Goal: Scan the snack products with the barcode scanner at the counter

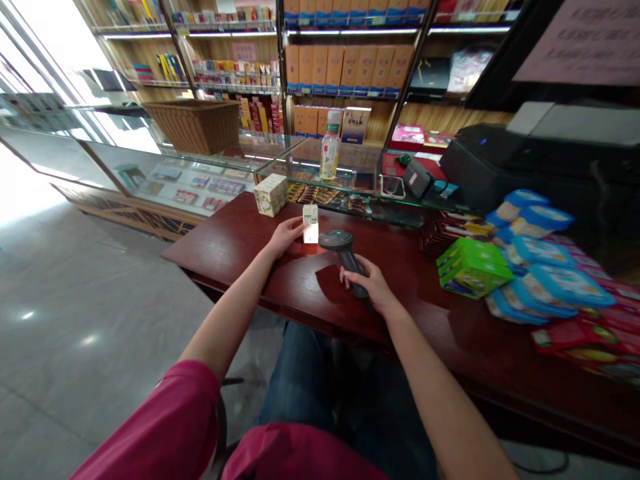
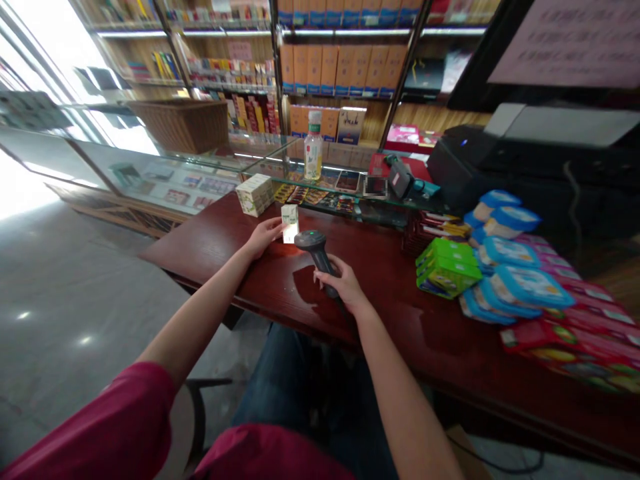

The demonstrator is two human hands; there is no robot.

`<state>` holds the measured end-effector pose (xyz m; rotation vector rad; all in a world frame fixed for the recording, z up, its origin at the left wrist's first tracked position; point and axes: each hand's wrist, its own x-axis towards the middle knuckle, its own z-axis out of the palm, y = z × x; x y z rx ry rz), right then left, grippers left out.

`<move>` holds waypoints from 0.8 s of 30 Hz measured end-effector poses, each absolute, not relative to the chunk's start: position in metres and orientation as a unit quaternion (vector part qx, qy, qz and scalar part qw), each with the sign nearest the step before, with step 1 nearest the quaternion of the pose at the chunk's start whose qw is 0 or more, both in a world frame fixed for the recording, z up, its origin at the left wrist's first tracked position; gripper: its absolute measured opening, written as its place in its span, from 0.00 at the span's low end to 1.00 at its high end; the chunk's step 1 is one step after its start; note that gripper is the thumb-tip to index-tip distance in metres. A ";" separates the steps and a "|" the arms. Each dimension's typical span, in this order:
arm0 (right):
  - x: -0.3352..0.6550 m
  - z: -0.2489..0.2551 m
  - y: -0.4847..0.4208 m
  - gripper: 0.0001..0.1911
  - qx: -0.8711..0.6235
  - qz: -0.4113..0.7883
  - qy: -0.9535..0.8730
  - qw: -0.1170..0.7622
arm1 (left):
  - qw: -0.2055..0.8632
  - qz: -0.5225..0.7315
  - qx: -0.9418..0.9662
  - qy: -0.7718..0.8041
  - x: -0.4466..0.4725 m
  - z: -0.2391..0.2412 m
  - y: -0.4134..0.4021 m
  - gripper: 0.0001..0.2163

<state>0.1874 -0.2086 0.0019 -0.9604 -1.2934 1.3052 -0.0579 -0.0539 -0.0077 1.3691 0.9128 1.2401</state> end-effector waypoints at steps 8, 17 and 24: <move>0.223 0.000 -0.227 0.27 -0.482 0.371 -0.420 0.674 | 0.518 0.416 0.656 0.358 -0.065 0.006 -0.075 0.31; 0.301 -0.004 -0.284 0.26 -0.546 0.100 -0.370 0.745 | 0.445 0.529 0.605 0.396 -0.026 -0.010 -0.085 0.27; 0.340 -0.009 -0.306 0.42 -0.576 -0.019 -0.309 0.757 | 0.497 0.454 0.675 0.303 0.075 -0.020 -0.120 0.24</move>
